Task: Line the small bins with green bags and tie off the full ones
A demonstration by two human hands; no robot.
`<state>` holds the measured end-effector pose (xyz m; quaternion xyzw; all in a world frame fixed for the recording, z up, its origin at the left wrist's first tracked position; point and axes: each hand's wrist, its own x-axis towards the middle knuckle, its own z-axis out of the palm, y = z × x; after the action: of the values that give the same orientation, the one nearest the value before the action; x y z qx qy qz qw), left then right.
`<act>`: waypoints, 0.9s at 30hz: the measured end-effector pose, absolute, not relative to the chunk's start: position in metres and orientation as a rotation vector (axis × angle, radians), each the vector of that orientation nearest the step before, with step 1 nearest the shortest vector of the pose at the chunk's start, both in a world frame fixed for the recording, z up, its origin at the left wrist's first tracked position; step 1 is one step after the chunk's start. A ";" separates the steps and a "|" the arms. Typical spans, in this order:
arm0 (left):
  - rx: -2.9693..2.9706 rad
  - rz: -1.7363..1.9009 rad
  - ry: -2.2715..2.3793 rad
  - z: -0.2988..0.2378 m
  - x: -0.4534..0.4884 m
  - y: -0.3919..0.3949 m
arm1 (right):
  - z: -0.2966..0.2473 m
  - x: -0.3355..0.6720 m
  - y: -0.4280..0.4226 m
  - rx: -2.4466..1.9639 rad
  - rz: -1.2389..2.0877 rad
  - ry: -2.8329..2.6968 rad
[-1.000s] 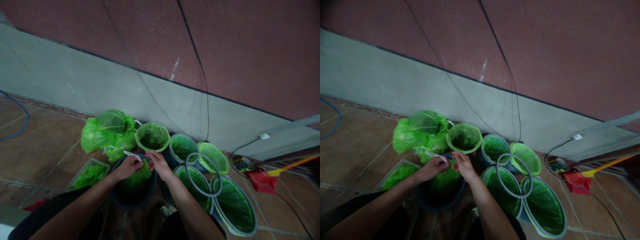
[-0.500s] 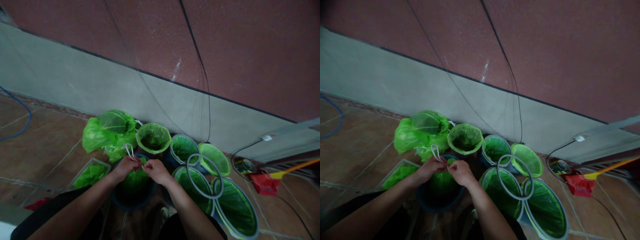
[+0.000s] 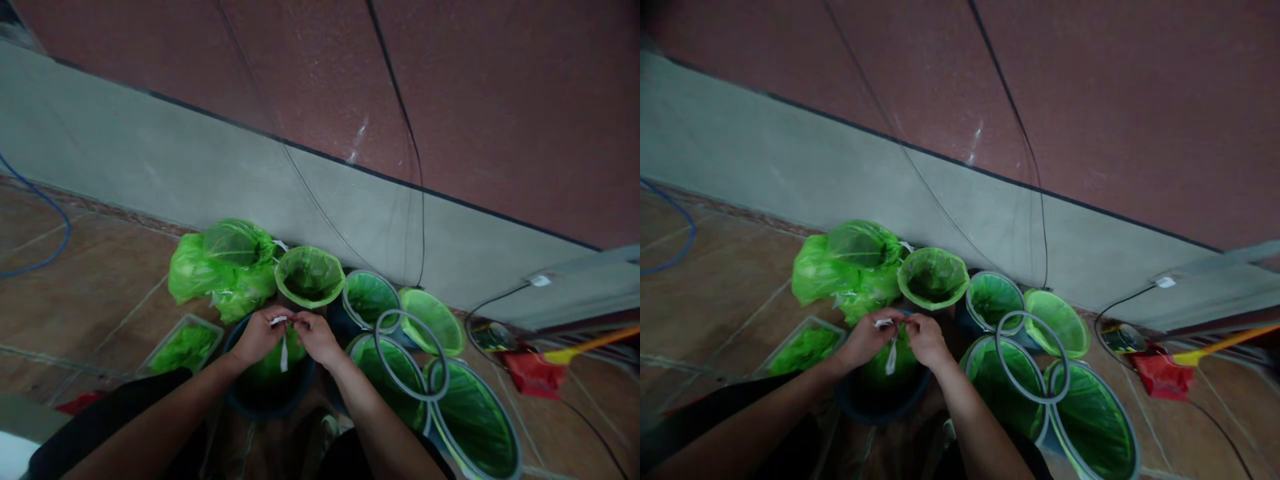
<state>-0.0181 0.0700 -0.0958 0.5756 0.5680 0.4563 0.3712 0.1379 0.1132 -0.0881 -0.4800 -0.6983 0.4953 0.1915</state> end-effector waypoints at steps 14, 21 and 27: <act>1.268 0.990 1.468 -0.097 -0.019 0.072 | -0.083 0.138 0.114 -1.500 1.331 -2.067; 1.570 0.520 1.986 -0.115 -0.032 0.070 | -0.095 0.143 0.108 -1.773 0.624 -2.592; 1.469 0.360 1.975 -0.139 -0.043 0.063 | -0.109 0.151 0.110 -1.739 0.745 -2.598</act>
<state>-0.0432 0.0627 -0.1394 0.5593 0.7519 0.1369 0.3212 0.1510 0.1098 -0.1092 -0.5407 -0.8079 0.2317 -0.0360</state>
